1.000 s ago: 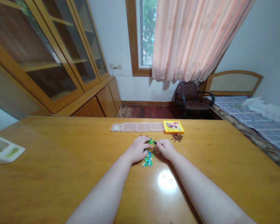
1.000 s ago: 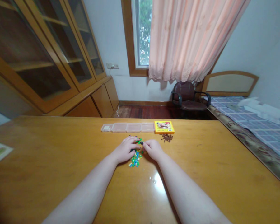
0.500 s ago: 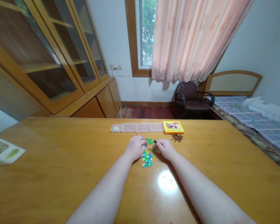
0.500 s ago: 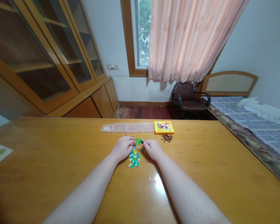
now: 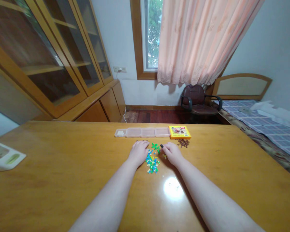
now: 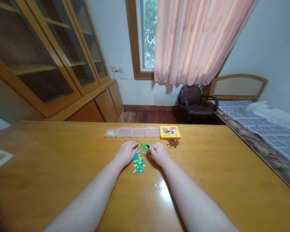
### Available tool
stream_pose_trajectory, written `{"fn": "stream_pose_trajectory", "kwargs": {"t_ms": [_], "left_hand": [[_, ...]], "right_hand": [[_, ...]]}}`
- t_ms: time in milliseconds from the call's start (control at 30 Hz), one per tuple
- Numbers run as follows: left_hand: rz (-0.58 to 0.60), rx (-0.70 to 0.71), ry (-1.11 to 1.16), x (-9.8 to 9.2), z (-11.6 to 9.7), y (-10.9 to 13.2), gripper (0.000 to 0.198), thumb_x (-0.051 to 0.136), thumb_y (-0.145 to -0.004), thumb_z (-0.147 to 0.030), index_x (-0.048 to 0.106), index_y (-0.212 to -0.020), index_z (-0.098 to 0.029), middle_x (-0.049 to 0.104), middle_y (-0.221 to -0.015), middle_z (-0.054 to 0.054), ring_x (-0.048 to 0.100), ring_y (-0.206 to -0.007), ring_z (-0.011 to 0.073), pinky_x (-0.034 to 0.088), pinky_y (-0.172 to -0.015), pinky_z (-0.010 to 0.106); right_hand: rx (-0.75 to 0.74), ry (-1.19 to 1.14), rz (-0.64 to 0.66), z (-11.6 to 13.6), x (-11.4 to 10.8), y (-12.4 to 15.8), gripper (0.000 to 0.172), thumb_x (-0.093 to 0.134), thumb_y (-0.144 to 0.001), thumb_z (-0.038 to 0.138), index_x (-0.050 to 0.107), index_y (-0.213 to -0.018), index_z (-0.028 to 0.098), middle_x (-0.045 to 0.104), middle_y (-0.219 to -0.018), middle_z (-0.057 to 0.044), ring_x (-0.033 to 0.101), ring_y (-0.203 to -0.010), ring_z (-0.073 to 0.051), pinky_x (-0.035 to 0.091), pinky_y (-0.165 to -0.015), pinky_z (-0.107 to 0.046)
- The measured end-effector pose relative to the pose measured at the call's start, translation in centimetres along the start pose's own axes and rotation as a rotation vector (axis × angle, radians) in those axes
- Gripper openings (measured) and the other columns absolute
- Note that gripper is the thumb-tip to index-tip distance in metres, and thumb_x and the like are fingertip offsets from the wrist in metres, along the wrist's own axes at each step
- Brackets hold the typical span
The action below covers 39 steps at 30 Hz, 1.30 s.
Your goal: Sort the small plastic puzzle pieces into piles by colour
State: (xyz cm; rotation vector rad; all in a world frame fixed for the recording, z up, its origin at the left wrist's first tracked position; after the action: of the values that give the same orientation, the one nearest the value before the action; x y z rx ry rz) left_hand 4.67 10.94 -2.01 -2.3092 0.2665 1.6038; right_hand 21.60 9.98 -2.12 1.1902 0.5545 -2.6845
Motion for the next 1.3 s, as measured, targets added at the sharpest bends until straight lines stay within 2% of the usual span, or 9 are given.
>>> {"fn": "stream_pose_trajectory", "kwargs": {"t_ms": [167, 300, 533, 633, 733, 833, 1033, 1167, 1300], "left_hand": [[0.125, 0.101, 0.056, 1.2, -1.0, 0.3, 0.043, 0.044, -0.082, -0.017, 0.057, -0.122, -0.025, 0.055, -0.131, 0.003, 0.046, -0.122, 0.0196, 0.025, -0.110, 0.043], [0.093, 0.116, 0.073, 1.0, -1.1, 0.3, 0.047, 0.043, -0.082, -0.015, 0.052, -0.128, -0.022, 0.051, -0.135, 0.005, 0.045, -0.124, 0.0187, 0.027, -0.110, 0.038], [-0.036, -0.081, 0.010, -0.3, 0.7, -0.1, 0.028, 0.047, -0.078, -0.014, 0.068, -0.095, -0.018, 0.067, -0.100, 0.006, 0.058, -0.097, 0.0195, 0.042, -0.091, 0.033], [-0.001, -0.017, 0.013, 0.1, 0.2, -0.1, 0.027, 0.047, -0.078, -0.014, 0.069, -0.094, -0.019, 0.069, -0.098, 0.006, 0.059, -0.096, 0.0202, 0.041, -0.093, 0.035], [0.043, 0.102, 0.056, 0.6, -0.8, 0.1, 0.033, 0.048, -0.079, -0.013, 0.067, -0.105, -0.021, 0.067, -0.108, 0.004, 0.057, -0.104, 0.0197, 0.037, -0.099, 0.036], [0.002, 0.131, 0.072, 0.3, -1.0, 0.1, 0.037, 0.049, -0.078, -0.011, 0.065, -0.110, -0.022, 0.064, -0.116, 0.004, 0.055, -0.109, 0.0190, 0.036, -0.100, 0.035], [-0.055, -0.007, -0.028, -0.7, 0.6, -0.2, 0.021, 0.055, -0.078, -0.014, 0.074, -0.080, -0.023, 0.069, -0.098, 0.004, 0.058, -0.095, 0.0207, 0.042, -0.089, 0.035], [-0.024, 0.038, -0.055, -0.2, 0.5, -0.2, 0.019, 0.058, -0.080, -0.020, 0.074, -0.087, -0.027, 0.069, -0.100, 0.003, 0.057, -0.098, 0.0220, 0.040, -0.091, 0.038], [-0.031, 0.061, -0.032, 0.2, 0.3, -0.2, 0.021, 0.056, -0.082, -0.022, 0.073, -0.094, -0.028, 0.067, -0.106, 0.003, 0.055, -0.102, 0.0223, 0.038, -0.094, 0.039]], "right_hand": [[0.007, 0.007, 0.049, 0.3, 0.3, 0.0, 0.042, 0.036, -0.093, 0.032, 0.068, -0.070, 0.017, 0.062, -0.066, -0.004, 0.054, -0.067, -0.016, 0.033, -0.064, -0.026], [0.056, 0.019, 0.020, -0.2, 0.2, -0.3, 0.038, 0.037, -0.092, 0.030, 0.068, -0.076, 0.016, 0.065, -0.071, -0.005, 0.054, -0.070, -0.017, 0.033, -0.065, -0.025], [0.058, 0.118, -0.066, -0.4, -0.4, -0.3, 0.038, 0.038, -0.092, 0.031, 0.060, -0.064, 0.017, 0.058, -0.062, -0.003, 0.050, -0.066, -0.016, 0.030, -0.061, -0.025], [0.042, 0.131, -0.069, -0.1, -0.5, -0.3, 0.039, 0.038, -0.092, 0.031, 0.059, -0.062, 0.017, 0.058, -0.061, -0.004, 0.049, -0.064, -0.016, 0.030, -0.061, -0.026], [-0.015, 0.122, -0.037, 0.4, -0.3, -0.3, 0.042, 0.037, -0.093, 0.033, 0.060, -0.063, 0.017, 0.059, -0.062, -0.004, 0.049, -0.065, -0.016, 0.031, -0.064, -0.027], [-0.078, 0.101, 0.006, 1.0, -0.1, -0.2, 0.041, 0.038, -0.094, 0.033, 0.062, -0.065, 0.017, 0.061, -0.065, -0.005, 0.051, -0.066, -0.016, 0.034, -0.066, -0.028], [-0.225, -0.058, 0.145, 2.7, 0.4, 0.2, 0.028, 0.045, -0.092, 0.033, 0.067, -0.103, 0.022, 0.069, -0.098, -0.005, 0.058, -0.095, -0.019, 0.036, -0.089, -0.034], [-0.184, 0.031, 0.198, 2.4, 0.8, 0.3, 0.026, 0.046, -0.091, 0.033, 0.067, -0.106, 0.028, 0.068, -0.106, -0.004, 0.050, -0.115, -0.023, 0.019, -0.105, -0.049], [-0.105, 0.061, 0.151, 1.6, 0.7, 0.1, 0.027, 0.044, -0.092, 0.032, 0.066, -0.107, 0.027, 0.067, -0.109, -0.005, 0.045, -0.121, -0.025, 0.011, -0.107, -0.054]]}}
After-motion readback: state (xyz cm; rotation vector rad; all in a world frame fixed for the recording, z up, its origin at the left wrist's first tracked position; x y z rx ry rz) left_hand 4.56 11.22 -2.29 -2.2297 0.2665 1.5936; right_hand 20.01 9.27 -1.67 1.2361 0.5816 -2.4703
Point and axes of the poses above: each hand's wrist, its own y-axis away from the middle knuckle, its own x-axis out of the palm, z = x × y, the point moved 6 cm from there along -y, towards the middle knuckle
